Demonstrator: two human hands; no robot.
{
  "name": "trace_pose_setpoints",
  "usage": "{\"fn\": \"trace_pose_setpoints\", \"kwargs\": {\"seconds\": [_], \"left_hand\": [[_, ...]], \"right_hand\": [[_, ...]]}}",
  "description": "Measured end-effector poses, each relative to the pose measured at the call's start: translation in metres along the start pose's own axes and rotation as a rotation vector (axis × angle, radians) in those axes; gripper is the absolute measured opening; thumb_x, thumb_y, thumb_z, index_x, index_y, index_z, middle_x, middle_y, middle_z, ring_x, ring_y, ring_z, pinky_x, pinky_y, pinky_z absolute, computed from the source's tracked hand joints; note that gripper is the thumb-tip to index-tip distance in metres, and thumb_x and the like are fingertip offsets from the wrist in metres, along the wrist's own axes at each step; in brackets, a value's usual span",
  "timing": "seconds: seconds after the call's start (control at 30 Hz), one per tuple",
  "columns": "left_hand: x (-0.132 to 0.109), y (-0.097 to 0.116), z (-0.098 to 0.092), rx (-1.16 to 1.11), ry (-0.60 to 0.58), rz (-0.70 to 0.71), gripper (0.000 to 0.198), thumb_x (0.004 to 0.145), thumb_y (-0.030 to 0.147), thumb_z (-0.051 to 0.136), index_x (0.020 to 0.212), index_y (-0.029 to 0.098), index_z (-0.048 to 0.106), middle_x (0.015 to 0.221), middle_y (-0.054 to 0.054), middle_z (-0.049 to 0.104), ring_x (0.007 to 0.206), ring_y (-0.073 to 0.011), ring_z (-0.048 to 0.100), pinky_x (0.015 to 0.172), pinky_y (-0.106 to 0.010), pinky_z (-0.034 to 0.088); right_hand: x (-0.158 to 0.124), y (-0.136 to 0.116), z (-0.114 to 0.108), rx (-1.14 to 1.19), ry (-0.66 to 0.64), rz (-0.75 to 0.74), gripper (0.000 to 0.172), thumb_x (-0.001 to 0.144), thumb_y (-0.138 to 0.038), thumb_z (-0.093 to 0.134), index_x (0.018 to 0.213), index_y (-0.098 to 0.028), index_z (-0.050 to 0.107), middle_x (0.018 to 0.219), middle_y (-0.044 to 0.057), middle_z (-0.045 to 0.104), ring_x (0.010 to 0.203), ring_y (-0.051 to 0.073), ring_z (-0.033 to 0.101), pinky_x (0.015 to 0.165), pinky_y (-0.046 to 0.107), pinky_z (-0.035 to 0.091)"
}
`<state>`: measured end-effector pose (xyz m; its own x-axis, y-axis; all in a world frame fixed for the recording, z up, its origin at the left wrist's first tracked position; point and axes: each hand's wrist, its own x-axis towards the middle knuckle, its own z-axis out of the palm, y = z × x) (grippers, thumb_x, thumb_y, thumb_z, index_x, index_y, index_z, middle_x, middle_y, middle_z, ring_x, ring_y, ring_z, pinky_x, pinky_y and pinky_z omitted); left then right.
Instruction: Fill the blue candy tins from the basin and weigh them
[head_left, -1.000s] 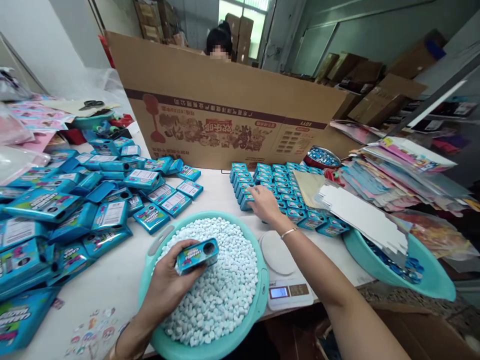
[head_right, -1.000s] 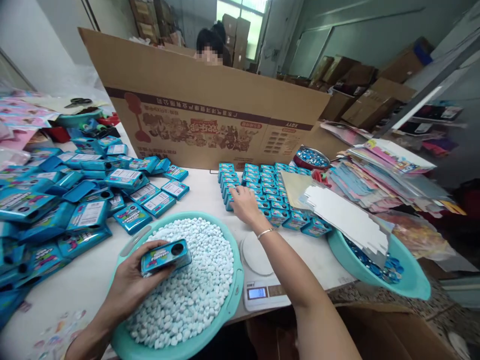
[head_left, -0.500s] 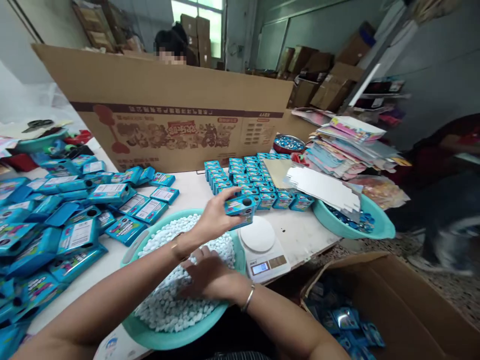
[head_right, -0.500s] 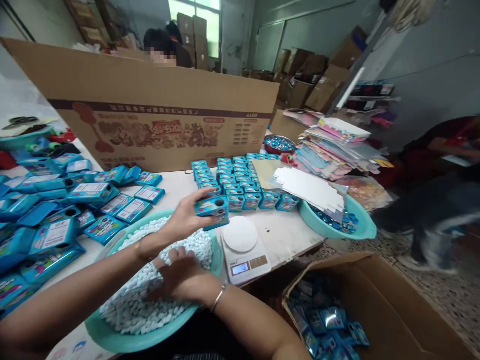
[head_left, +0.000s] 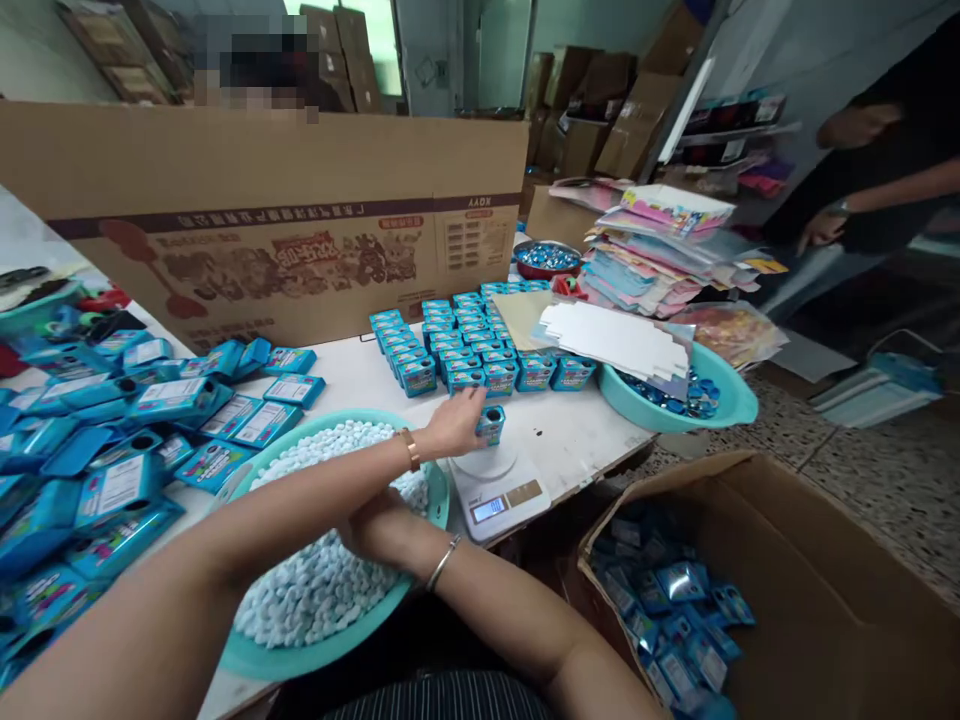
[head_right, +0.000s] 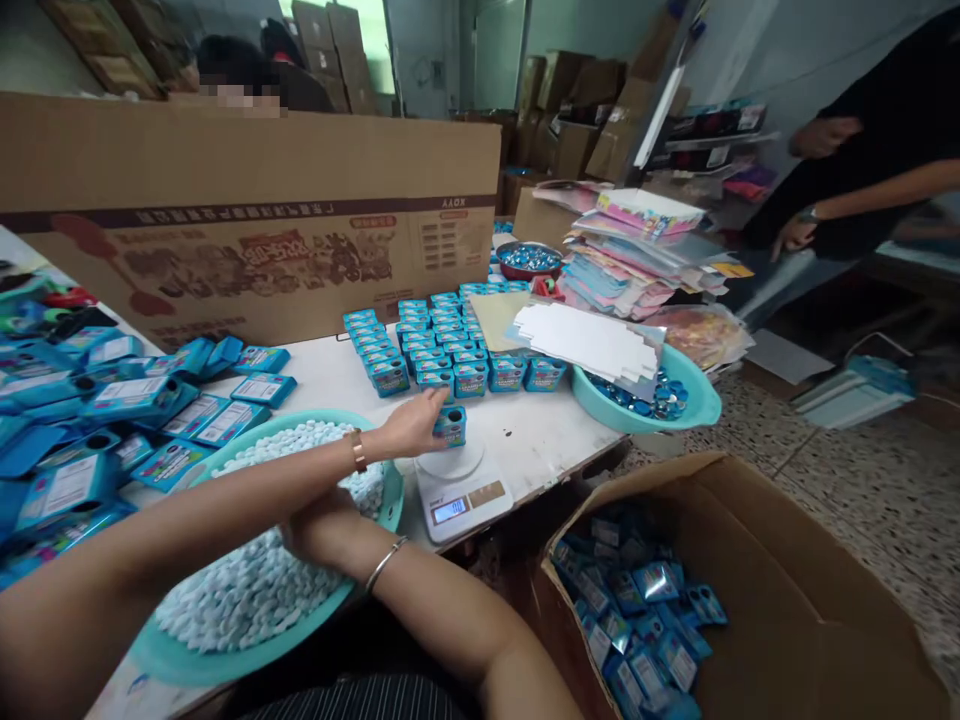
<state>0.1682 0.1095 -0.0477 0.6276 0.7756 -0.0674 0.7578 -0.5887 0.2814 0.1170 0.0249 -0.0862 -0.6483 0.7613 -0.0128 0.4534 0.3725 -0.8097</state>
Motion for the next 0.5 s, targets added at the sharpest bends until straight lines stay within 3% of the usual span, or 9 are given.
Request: {"fn": "trace_pose_setpoints", "kwargs": {"seconds": [0.07,0.13,0.2,0.27,0.37,0.5], "left_hand": [[-0.007,-0.008,-0.016,-0.010,0.025,-0.012,0.095,0.069,0.038,0.081,0.146,0.012,0.032,0.140,-0.021,0.051,0.128,-0.0356,0.052,0.102,-0.042,0.047],[-0.017,-0.019,-0.040,-0.034,0.116,0.019,0.097,0.073,0.043,0.077,0.150,0.012,0.025,0.147,-0.022,0.044,0.135,-0.0361,0.045,0.109,-0.045,0.042],[-0.031,-0.031,-0.066,-0.069,0.232,0.076,0.092,0.077,0.046,0.074,0.150,0.014,0.027,0.150,-0.020,0.042,0.140,-0.0354,0.039,0.114,-0.048,0.037],[-0.048,-0.044,-0.088,-0.110,0.307,0.086,0.085,0.081,0.049,0.070,0.149,0.017,0.031,0.152,-0.017,0.041,0.141,-0.0339,0.039,0.116,-0.048,0.035],[-0.075,-0.061,-0.106,-0.156,0.360,0.041,0.080,0.081,0.055,0.067,0.146,0.017,0.039,0.145,-0.016,0.049,0.133,-0.0341,0.048,0.113,-0.048,0.039],[-0.102,-0.081,-0.107,-0.188,0.385,-0.039,0.085,0.080,0.063,0.065,0.147,0.017,0.039,0.139,-0.015,0.055,0.127,-0.0347,0.053,0.109,-0.051,0.043]], "right_hand": [[-0.005,-0.003,-0.007,0.087,0.112,0.131,0.033,0.092,-0.024,0.055,0.123,-0.015,0.062,0.126,0.014,0.067,0.114,0.033,0.063,0.098,0.046,0.049],[-0.008,-0.007,-0.015,0.326,0.175,0.252,0.026,0.093,-0.030,0.055,0.115,-0.018,0.063,0.110,0.011,0.071,0.094,0.026,0.068,0.080,0.036,0.055],[-0.009,-0.010,-0.021,0.802,0.213,0.368,0.020,0.096,-0.032,0.051,0.110,-0.020,0.060,0.093,0.005,0.068,0.066,0.014,0.063,0.054,0.022,0.048],[-0.007,-0.014,-0.026,1.352,0.224,0.477,0.014,0.098,-0.028,0.045,0.107,-0.022,0.054,0.083,0.001,0.062,0.051,0.008,0.053,0.041,0.014,0.036],[-0.003,-0.021,-0.027,1.899,0.233,0.621,0.013,0.102,-0.029,0.038,0.097,-0.021,0.048,0.077,0.001,0.057,0.053,0.008,0.054,0.042,0.013,0.041],[0.002,-0.030,-0.021,2.135,0.223,0.699,0.026,0.104,-0.029,0.030,0.092,-0.018,0.050,0.071,0.002,0.055,0.057,0.012,0.060,0.044,0.018,0.051]]}}
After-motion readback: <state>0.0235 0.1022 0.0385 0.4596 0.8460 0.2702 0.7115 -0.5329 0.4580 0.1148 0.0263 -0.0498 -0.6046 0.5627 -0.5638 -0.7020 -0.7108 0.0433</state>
